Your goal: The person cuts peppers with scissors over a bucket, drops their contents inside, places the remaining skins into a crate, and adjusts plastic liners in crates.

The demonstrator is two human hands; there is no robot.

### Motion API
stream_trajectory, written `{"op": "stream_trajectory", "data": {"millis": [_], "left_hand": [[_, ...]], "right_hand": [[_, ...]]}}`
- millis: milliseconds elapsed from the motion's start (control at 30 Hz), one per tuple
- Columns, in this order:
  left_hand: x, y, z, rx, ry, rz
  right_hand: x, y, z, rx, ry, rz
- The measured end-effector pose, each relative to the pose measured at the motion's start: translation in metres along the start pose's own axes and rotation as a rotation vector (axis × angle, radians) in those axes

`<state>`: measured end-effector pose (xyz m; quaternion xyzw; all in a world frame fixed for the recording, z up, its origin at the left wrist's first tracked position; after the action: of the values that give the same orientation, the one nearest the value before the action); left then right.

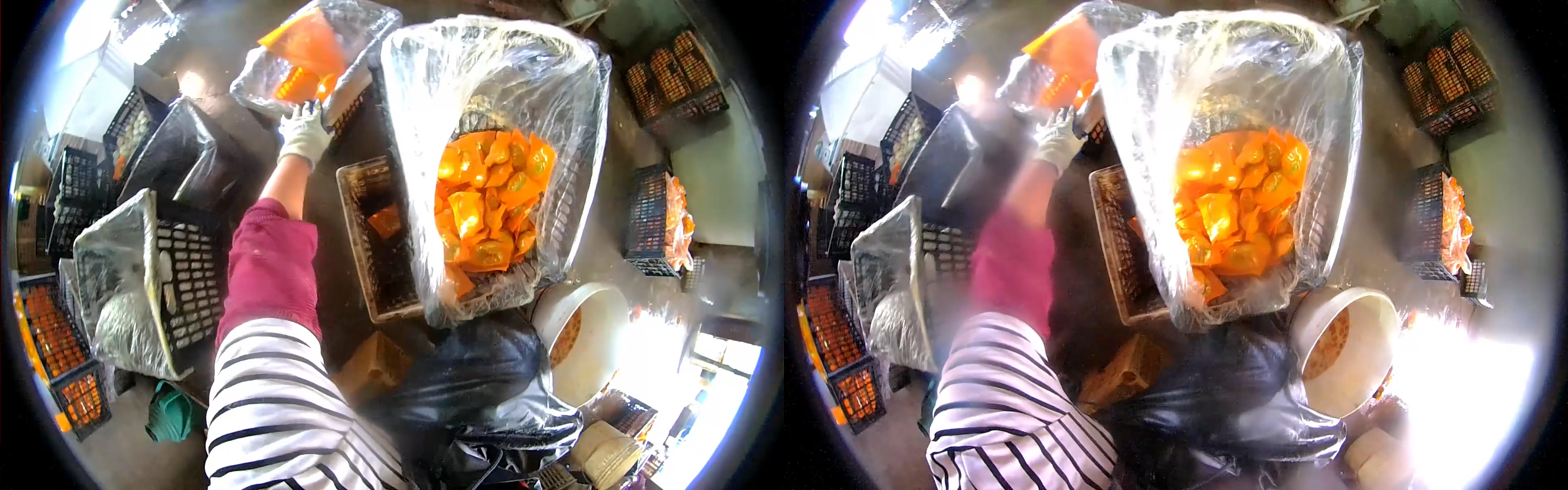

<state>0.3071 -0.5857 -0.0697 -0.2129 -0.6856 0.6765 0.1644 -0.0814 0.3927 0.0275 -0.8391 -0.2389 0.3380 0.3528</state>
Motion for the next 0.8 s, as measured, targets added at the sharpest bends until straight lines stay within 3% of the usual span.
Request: {"op": "stream_trajectory", "data": {"millis": [100,300,400,467,533,667,733,800], "left_hand": [[-0.019,0.053,0.042,-0.013,-0.024,-0.153],[-0.015,0.056,0.061,-0.132,-0.031,0.078],[0.016,0.027,0.001,0.241,0.122,0.071],[0.029,0.019,-0.039,0.197,0.155,-0.070],[0.031,0.017,-0.070,-0.018,0.097,-0.275],[-0.047,0.008,-0.158,0.572,-0.298,-1.094],[-0.125,0.157,-0.173,0.911,-0.574,-1.882],[-0.109,0.168,-0.161,0.668,-0.647,-1.980]], "right_hand": [[0.005,-0.004,-0.004,0.035,0.062,-0.048],[-0.001,0.000,-0.002,0.041,0.085,-0.097],[-0.005,0.003,0.002,0.029,0.075,-0.095],[-0.005,0.002,0.001,0.029,0.067,-0.094],[-0.006,-0.001,0.000,0.028,0.051,-0.100],[-0.010,-0.006,-0.003,0.018,0.016,-0.108],[-0.010,-0.009,-0.003,0.018,0.005,-0.105],[-0.011,-0.010,-0.004,0.013,-0.004,-0.115]]}}
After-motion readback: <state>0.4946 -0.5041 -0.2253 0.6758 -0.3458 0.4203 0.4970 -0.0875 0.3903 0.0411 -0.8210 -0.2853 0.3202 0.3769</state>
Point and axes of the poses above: each hand's wrist, its own z-axis towards the middle knuckle, its own y-axis out of the palm, x = y × z, the point moved 10 cm from there along z, towards the middle knuckle, and after that the axes turned 11 degrees about y, right-handed, at the moved point
